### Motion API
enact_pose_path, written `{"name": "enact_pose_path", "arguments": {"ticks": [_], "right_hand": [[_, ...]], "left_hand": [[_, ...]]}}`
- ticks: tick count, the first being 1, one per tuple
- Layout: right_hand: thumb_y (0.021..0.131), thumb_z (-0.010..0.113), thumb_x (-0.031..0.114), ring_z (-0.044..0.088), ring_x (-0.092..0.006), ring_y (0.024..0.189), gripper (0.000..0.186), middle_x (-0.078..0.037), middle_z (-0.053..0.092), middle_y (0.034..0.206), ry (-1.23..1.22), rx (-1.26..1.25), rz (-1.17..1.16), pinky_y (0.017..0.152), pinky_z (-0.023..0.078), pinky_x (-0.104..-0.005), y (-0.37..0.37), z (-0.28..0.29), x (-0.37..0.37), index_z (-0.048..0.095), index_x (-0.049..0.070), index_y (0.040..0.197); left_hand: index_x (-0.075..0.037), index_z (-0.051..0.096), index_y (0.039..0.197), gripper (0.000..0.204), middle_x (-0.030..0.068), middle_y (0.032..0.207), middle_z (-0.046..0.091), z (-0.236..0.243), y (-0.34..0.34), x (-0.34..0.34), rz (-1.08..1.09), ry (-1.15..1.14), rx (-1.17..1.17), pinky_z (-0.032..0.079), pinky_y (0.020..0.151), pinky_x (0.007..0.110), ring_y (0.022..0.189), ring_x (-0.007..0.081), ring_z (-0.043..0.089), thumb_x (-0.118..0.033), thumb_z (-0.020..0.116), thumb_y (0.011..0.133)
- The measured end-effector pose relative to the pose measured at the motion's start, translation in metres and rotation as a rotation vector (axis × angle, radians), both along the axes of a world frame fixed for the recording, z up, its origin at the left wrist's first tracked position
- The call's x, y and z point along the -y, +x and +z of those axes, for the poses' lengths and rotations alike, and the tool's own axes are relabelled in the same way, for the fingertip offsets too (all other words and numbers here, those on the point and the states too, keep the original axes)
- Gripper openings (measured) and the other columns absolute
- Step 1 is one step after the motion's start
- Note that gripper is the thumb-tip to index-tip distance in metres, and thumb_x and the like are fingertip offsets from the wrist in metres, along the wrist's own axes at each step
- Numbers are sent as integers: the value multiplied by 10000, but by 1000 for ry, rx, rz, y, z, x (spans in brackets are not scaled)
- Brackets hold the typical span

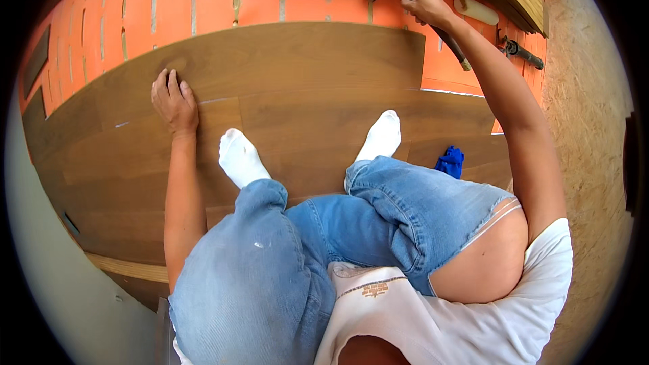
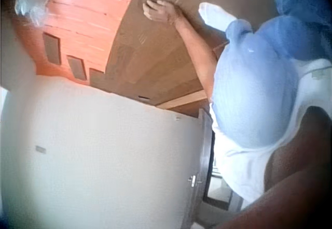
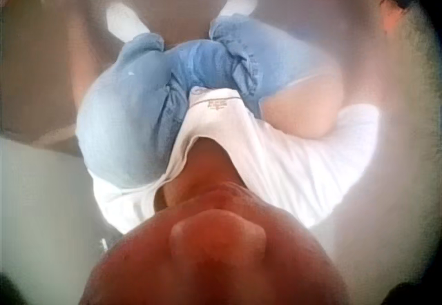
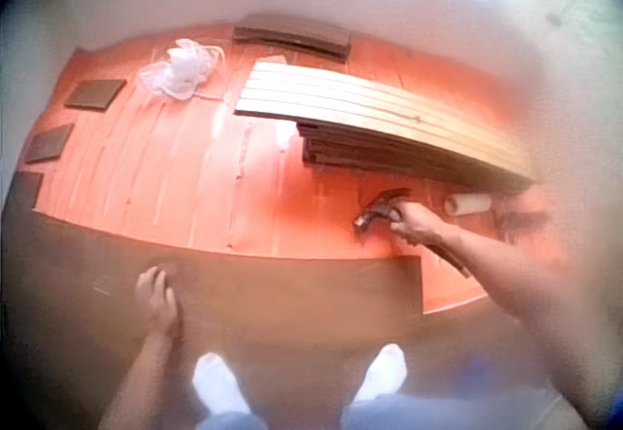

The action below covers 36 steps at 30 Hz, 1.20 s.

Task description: The person applies adhesive to a floor using a caulk gun, positions wood planks by hand, and taps them into place with a hammer before cleaning the surface with a cloth and applying glue from a bottle.

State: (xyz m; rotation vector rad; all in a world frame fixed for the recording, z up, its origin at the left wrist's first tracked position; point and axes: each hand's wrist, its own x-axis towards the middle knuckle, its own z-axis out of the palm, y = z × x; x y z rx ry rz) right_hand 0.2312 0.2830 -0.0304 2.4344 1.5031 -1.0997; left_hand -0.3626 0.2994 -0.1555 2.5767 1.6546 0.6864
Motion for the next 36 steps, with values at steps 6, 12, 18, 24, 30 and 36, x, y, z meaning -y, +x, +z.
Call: {"name": "enact_pose_path", "arguments": {"ticks": [6, 12, 18, 24, 30, 36], "right_hand": [[899, 610, 198, 675, -323, 735, 232, -152, 657, 811, 48, 24, 346, 691, 517, -480, -46, 12, -40, 587, 30, 1057], [894, 630, 156, 664, -392, 819, 200, -174, 675, 820, 166, 42, 724, 733, 505, -506, -97, 0, -92, 618, 43, 1059], [880, 700, 262, 704, -407, 866, 266, -223, 726, 937, 76, 44, 808, 753, 543, -507, -132, 2, -124, 670, 33, 1011], [910, 677, 294, 701, -413, 863, 269, -221, 723, 929, 50, 0, 842, 740, 535, -506, -151, 17, -123, 683, 52, 1027], [904, 674, 279, 697, -418, 851, 247, -218, 715, 902, 87, -32, 757, 730, 530, -519, -150, 19, -126, 664, 56, 1008], [861, 692, 249, 701, -418, 868, 243, -209, 729, 927, 112, -20, 841, 757, 542, -529, -142, 4, -125, 672, 66, 1020]], "left_hand": [[-34, 657, 1283, 334, 129, 1317, 631, 24, 32, -48, -125, -9, -15, 397, 1148, 495, 1254, 312, 575, -175, 600, 985], [-78, 690, 1123, 186, 74, 1169, 689, 39, 52, -73, -132, -56, -70, 408, 1142, 462, 1147, 277, 622, -180, 578, 1015], [-55, 616, 970, 85, 122, 985, 659, 59, 60, -87, -178, -112, -63, 457, 907, 466, 975, 334, 621, -138, 598, 973], [-46, 587, 910, 94, 128, 933, 646, 72, 65, -92, -180, -75, -28, 452, 864, 467, 942, 345, 615, -128, 612, 948], [-60, 599, 912, 83, 120, 955, 659, 74, 64, -97, -165, -84, -87, 453, 888, 465, 957, 335, 623, -135, 633, 922], [-73, 595, 899, 94, 119, 941, 650, 64, 65, -99, -150, -80, -70, 443, 868, 485, 931, 335, 615, -156, 632, 924]]}}
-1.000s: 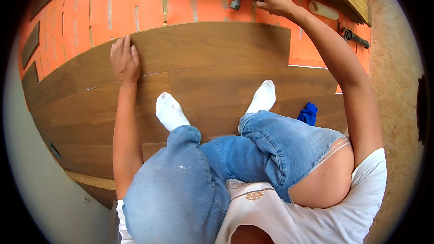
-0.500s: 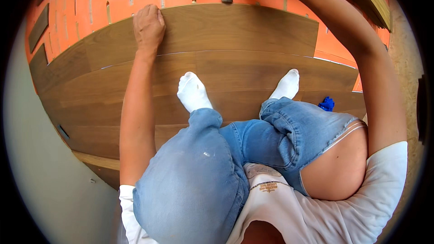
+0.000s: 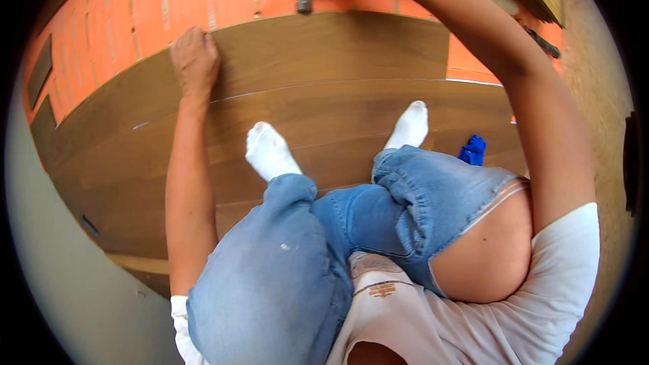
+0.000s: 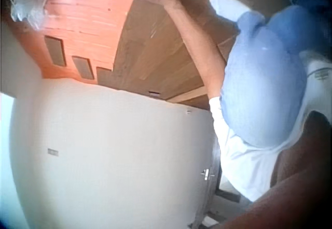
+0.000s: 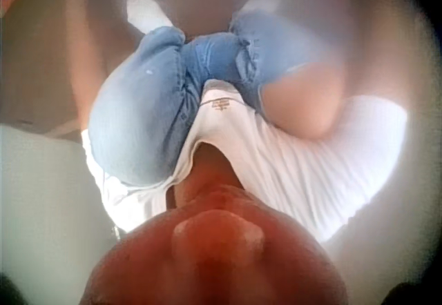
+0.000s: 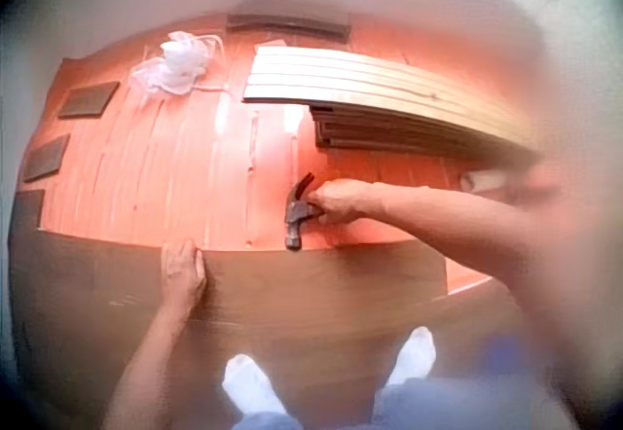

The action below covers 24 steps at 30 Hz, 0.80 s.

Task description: The person applies adhesive to a floor using a caulk gun, positions wood planks by hand, and taps them into place with a hammer before cleaning the surface with a cloth and applying glue from a bottle.

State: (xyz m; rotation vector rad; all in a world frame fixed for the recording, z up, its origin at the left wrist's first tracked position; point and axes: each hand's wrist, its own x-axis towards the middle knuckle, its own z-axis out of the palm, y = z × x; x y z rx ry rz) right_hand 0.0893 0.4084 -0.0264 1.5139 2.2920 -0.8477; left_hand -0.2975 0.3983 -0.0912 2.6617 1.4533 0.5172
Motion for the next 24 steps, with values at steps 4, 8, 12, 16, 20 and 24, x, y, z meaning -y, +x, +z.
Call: {"name": "enact_pose_path", "arguments": {"ticks": [4, 8, 12, 16, 20, 24], "right_hand": [[869, 695, 296, 708, -408, 882, 258, -202, 738, 928, 54, 58, -60, 766, 552, -526, 10, 2, 3, 693, 77, 1005], [918, 708, 289, 705, -347, 869, 257, -155, 710, 867, 141, 0, -119, 755, 522, -502, 23, 12, 8, 659, 85, 1067], [927, 688, 287, 666, -408, 914, 271, -168, 698, 934, 320, 153, -112, 758, 517, -541, 50, 7, 31, 623, 79, 1088], [923, 694, 264, 665, -422, 916, 299, -188, 695, 940, 361, 88, -74, 762, 520, -548, 64, -5, 37, 591, 74, 1130], [910, 711, 254, 662, -449, 895, 293, -213, 693, 923, 326, 95, -128, 759, 511, -565, 59, -3, 33, 573, 51, 1069], [907, 715, 258, 667, -450, 895, 296, -225, 696, 908, 284, 100, -151, 766, 511, -559, 49, 10, 34, 574, 39, 1046]], "left_hand": [[-69, 584, 857, 131, 138, 894, 629, 2, -2, 0, 13, -23, -52, 422, 809, 506, 879, 348, 596, -175, 591, 933], [-80, 591, 805, 144, 148, 835, 624, 16, 8, 7, 67, 53, 15, 419, 786, 502, 840, 349, 587, -186, 585, 904], [-82, 591, 906, 116, 108, 919, 611, 17, 29, 21, 40, 78, 118, 417, 943, 473, 961, 299, 604, -180, 651, 898], [-85, 602, 929, 120, 94, 940, 617, 17, 29, 28, 79, 60, 112, 410, 996, 461, 987, 282, 610, -175, 666, 883], [-82, 619, 973, 128, 80, 995, 633, 21, 24, 30, 87, 74, 149, 382, 1087, 465, 1034, 256, 616, -161, 668, 884], [-84, 632, 1016, 153, 73, 1060, 650, 25, 22, 35, 111, 69, 137, 373, 1108, 477, 1090, 239, 617, -128, 675, 877]]}}
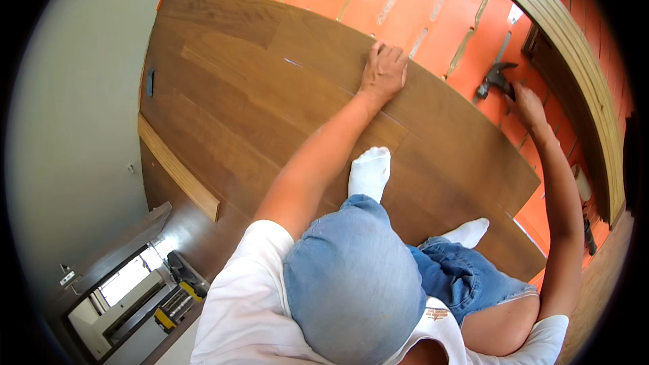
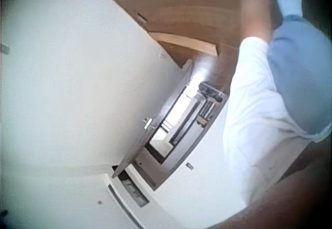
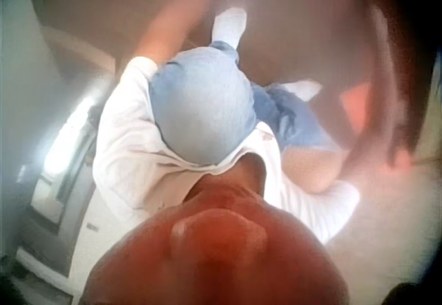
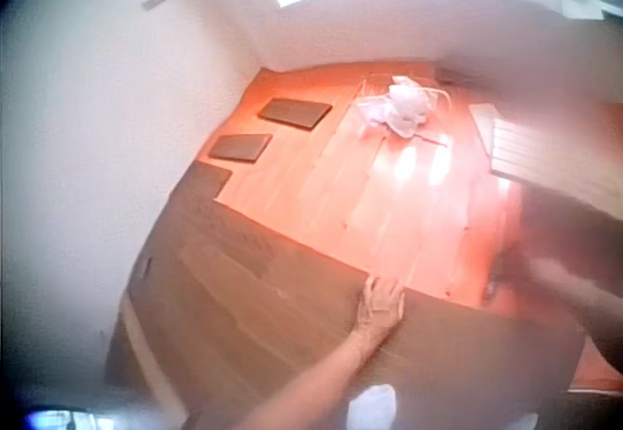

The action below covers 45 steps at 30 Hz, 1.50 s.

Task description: The person applies adhesive to a floor using a caulk gun, positions wood planks by hand, and taps them into place with a hammer before cleaning the surface with a cloth and applying glue from a bottle.

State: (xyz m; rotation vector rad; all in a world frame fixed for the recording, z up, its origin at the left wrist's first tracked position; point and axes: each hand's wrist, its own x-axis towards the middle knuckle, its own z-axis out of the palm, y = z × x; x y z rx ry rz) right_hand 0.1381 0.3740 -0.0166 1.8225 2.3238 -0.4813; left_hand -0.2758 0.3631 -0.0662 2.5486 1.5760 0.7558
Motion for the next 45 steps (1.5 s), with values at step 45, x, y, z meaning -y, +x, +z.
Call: {"name": "enact_pose_path", "arguments": {"ticks": [45], "right_hand": [[958, 642, 370, 674, -382, 977, 316, -159, 716, 971, 189, -3, -569, 829, 545, -497, 101, 5, 125, 680, 59, 994]], "left_hand": [[-72, 714, 1073, 182, 98, 1124, 679, -48, 11, -11, -146, 4, -116, 465, 975, 450, 1087, 302, 620, -222, 640, 1003]]}}
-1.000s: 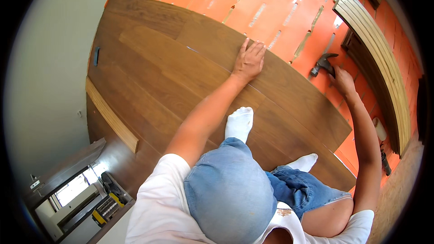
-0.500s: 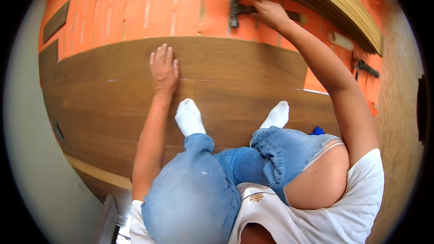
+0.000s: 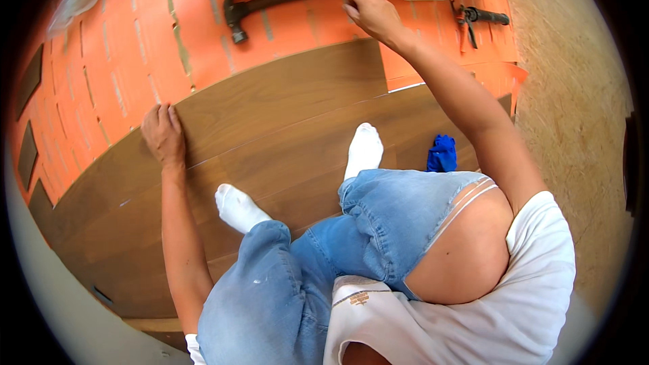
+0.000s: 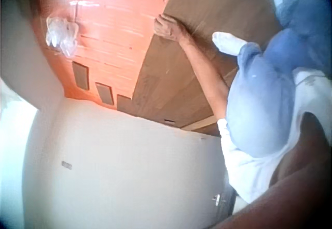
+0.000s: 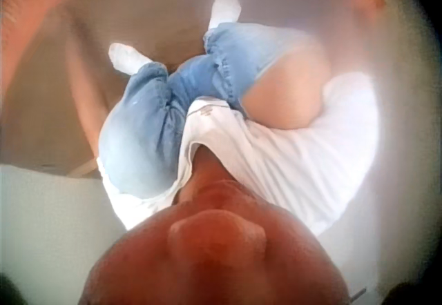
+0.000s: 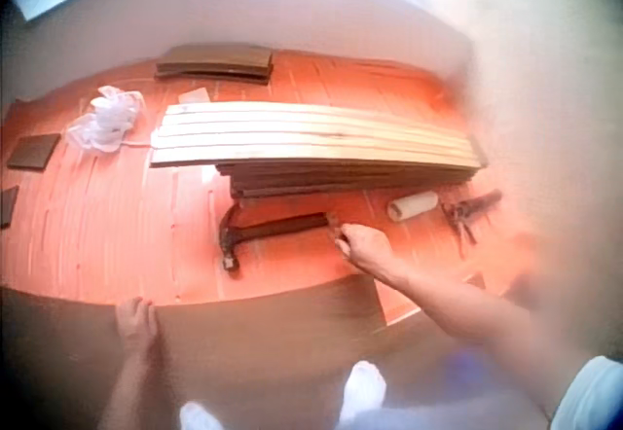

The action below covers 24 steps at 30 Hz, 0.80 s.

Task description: The person applies adhesive to a floor using a caulk gun, positions wood planks by hand, and taps them into place with a hammer before cleaning the surface with a cloth and applying glue from a bottle.

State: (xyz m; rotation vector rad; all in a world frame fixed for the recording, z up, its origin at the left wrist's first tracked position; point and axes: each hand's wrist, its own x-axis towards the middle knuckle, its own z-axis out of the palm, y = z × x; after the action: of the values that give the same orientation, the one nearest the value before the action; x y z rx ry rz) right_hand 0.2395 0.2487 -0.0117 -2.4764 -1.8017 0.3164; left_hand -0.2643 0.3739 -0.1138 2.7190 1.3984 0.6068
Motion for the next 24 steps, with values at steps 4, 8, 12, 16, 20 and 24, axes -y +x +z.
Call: {"name": "enact_pose_path", "arguments": {"ticks": [4, 8, 12, 16, 20, 24], "right_hand": [[988, 607, 502, 693, -385, 910, 490, -181, 739, 935, -431, 49, -287, 800, 537, -494, 23, 16, 60, 708, 36, 872], [985, 556, 632, 703, -367, 919, 642, -195, 741, 940, -467, -170, -279, 789, 535, -487, 23, -10, 82, 737, 25, 881], [949, 597, 662, 708, -335, 918, 672, -188, 745, 936, -404, -276, -363, 786, 534, -459, 30, -30, 90, 758, 10, 974], [924, 647, 649, 704, -298, 878, 644, -171, 741, 903, -304, -369, -453, 764, 533, -439, 36, -37, 96, 767, 19, 991], [900, 670, 653, 691, -275, 816, 634, -143, 724, 832, -226, -390, -459, 736, 531, -432, 35, -43, 100, 770, 29, 956], [895, 670, 655, 701, -302, 816, 657, -147, 737, 838, -171, -393, -439, 735, 529, -438, 38, -47, 95, 774, 11, 973]], "left_hand": [[-64, 691, 1017, 175, 101, 1042, 668, -9, 4, -7, 23, 27, -37, 470, 898, 439, 1003, 304, 626, -220, 613, 1022], [-60, 634, 897, 224, 96, 905, 624, -17, 8, -16, 29, 47, -63, 449, 786, 460, 861, 312, 592, -230, 589, 1037], [-80, 612, 866, 240, 68, 862, 599, -22, 8, -24, 13, 30, -91, 428, 769, 436, 855, 281, 583, -251, 596, 1034], [-74, 602, 842, 270, 72, 829, 591, -26, 8, -29, 8, -2, -75, 411, 753, 425, 847, 275, 580, -253, 584, 1044], [-75, 603, 836, 296, 71, 833, 604, -30, 6, -32, 10, -24, -66, 406, 759, 416, 853, 273, 582, -268, 561, 1057], [-77, 626, 859, 306, 71, 849, 627, -31, 7, -38, 29, -11, -116, 409, 769, 415, 871, 276, 594, -288, 541, 1064]]}}
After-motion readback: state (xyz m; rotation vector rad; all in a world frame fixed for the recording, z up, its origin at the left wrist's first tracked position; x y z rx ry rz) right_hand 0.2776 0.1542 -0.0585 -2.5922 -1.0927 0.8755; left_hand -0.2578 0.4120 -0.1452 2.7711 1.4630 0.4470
